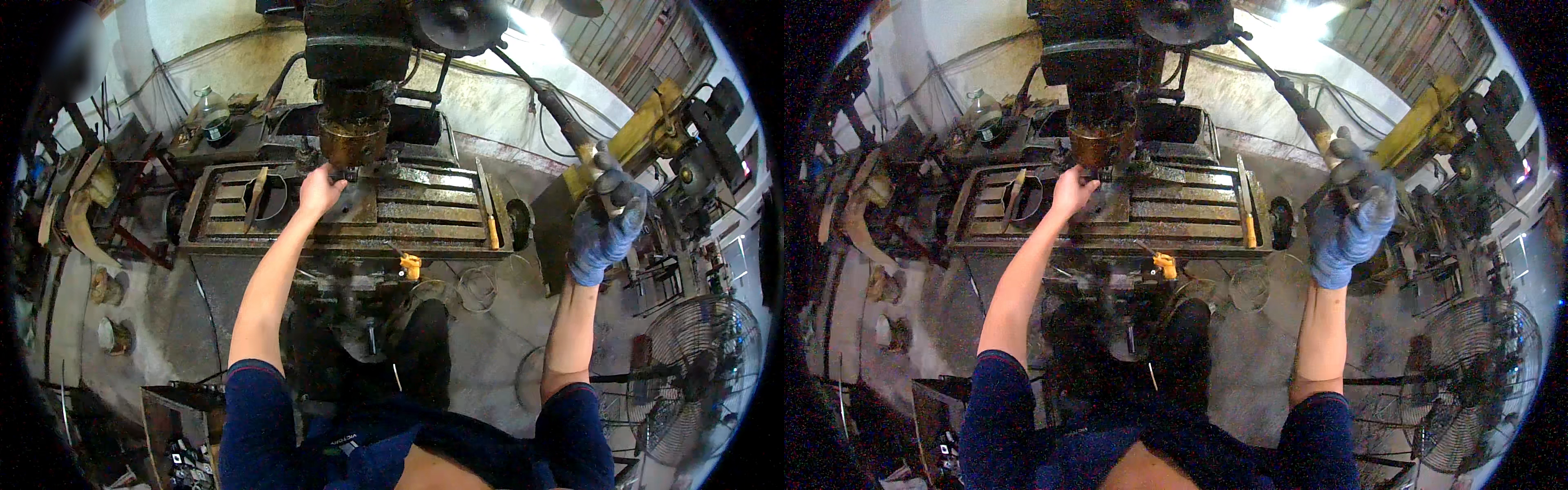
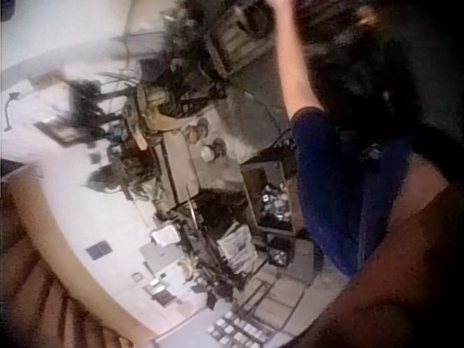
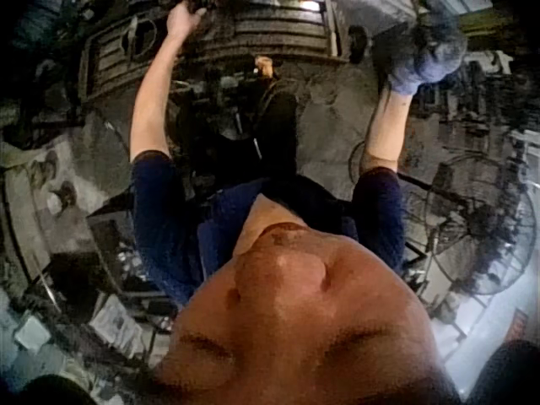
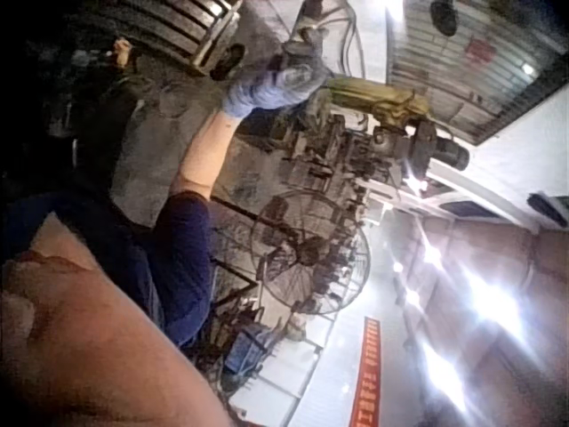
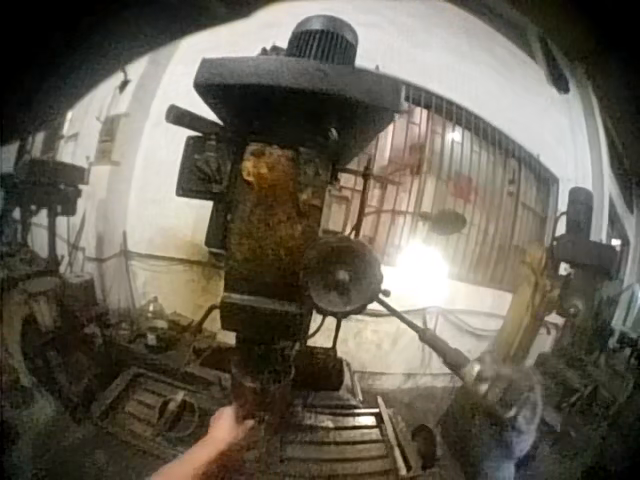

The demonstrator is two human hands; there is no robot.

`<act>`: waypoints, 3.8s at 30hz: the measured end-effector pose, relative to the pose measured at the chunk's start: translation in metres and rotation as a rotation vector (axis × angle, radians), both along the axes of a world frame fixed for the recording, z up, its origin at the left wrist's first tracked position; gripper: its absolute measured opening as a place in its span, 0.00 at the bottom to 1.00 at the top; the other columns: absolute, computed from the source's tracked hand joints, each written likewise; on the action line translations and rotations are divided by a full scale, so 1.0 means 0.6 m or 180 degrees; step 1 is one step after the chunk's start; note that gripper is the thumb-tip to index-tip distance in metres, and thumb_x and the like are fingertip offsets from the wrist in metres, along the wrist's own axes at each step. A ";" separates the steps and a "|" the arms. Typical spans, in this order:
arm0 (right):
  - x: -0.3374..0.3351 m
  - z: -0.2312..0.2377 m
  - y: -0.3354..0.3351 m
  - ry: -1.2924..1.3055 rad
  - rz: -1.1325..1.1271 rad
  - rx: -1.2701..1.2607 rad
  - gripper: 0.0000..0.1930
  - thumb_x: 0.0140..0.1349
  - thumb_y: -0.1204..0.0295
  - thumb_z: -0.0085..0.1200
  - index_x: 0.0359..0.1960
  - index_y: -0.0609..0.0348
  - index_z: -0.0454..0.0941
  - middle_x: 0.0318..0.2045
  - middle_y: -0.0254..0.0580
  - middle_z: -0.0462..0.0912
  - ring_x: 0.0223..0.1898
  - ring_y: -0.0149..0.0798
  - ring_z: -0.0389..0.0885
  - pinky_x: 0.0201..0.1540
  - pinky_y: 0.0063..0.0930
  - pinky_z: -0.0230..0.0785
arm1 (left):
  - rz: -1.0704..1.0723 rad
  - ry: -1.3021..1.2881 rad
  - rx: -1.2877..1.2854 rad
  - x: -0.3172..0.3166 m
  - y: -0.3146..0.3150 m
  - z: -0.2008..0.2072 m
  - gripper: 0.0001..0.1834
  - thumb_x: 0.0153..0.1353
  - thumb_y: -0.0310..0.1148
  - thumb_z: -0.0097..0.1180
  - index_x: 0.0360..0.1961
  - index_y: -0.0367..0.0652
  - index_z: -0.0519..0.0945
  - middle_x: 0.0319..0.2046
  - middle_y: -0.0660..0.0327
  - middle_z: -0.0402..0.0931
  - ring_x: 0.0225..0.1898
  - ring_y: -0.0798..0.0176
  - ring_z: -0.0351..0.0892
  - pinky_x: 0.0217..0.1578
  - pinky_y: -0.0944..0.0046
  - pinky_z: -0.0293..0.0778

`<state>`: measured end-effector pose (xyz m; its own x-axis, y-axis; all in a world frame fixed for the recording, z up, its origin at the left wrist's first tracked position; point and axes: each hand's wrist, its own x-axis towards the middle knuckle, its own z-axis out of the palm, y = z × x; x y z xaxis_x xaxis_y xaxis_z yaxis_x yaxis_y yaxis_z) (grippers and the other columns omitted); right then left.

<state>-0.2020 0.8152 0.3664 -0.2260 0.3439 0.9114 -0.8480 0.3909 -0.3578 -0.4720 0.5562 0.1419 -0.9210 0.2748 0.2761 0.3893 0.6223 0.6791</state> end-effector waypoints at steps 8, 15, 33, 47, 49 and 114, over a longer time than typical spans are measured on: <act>0.007 -0.036 0.011 -0.0061 -0.0081 0.0041 0.20 0.63 0.55 0.40 0.24 0.61 0.69 0.25 0.46 0.74 0.43 0.47 0.73 0.53 0.44 0.56 | -0.0650 -0.0963 0.0884 0.132 -0.098 0.052 0.21 0.52 0.25 0.55 0.49 0.33 0.71 0.15 0.60 0.74 0.12 0.71 0.70 0.13 0.70 0.66; 0.000 -0.052 0.006 0.0098 -0.0075 0.0014 0.21 0.63 0.56 0.40 0.23 0.61 0.68 0.24 0.45 0.74 0.39 0.45 0.73 0.53 0.44 0.57 | -0.0530 -0.1005 0.1301 0.221 -0.263 0.033 0.19 0.51 0.19 0.51 0.47 0.29 0.71 0.27 0.59 0.76 0.27 0.69 0.76 0.30 0.70 0.73; -0.002 -0.109 0.013 -0.0076 -0.0268 -0.0221 0.25 0.58 0.51 0.46 0.28 0.67 0.74 0.27 0.45 0.76 0.31 0.35 0.71 0.44 0.33 0.61 | 0.1702 -0.0502 0.1103 0.355 -0.587 0.026 0.18 0.53 0.25 0.55 0.47 0.33 0.73 0.18 0.63 0.74 0.19 0.72 0.72 0.19 0.71 0.65; 0.030 -0.080 0.045 -0.0456 -0.2269 0.1436 0.09 0.53 0.79 0.47 0.34 0.68 0.77 0.32 0.45 0.79 0.36 0.37 0.75 0.40 0.26 0.68 | 0.2254 -0.0736 -0.0042 0.520 -0.788 0.021 0.22 0.47 0.28 0.55 0.46 0.37 0.74 0.36 0.53 0.78 0.36 0.62 0.77 0.37 0.63 0.72; 0.024 -0.091 0.082 -0.0029 -0.2288 0.1917 0.08 0.58 0.78 0.44 0.36 0.68 0.75 0.37 0.48 0.79 0.40 0.38 0.77 0.44 0.28 0.69 | 0.2728 -0.0804 -0.0411 0.591 -0.848 0.013 0.20 0.47 0.29 0.56 0.45 0.37 0.75 0.36 0.51 0.78 0.36 0.58 0.78 0.37 0.63 0.72; -0.078 -0.680 -0.121 -0.4130 -0.0438 -0.0506 0.40 0.43 0.47 0.60 0.52 0.64 0.65 0.49 0.57 0.72 0.48 0.51 0.72 0.51 0.35 0.63 | 0.1073 -0.1811 0.2602 0.332 -0.487 -0.052 0.05 0.53 0.25 0.47 0.32 0.37 0.71 0.24 0.61 0.69 0.20 0.65 0.70 0.18 0.62 0.70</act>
<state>-0.2490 0.7427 -0.0417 -0.8559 0.5171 0.0069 0.1885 0.3244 -0.9270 -0.2730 0.2639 0.1105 -0.9673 -0.0946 -0.2355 -0.2272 -0.0913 0.9696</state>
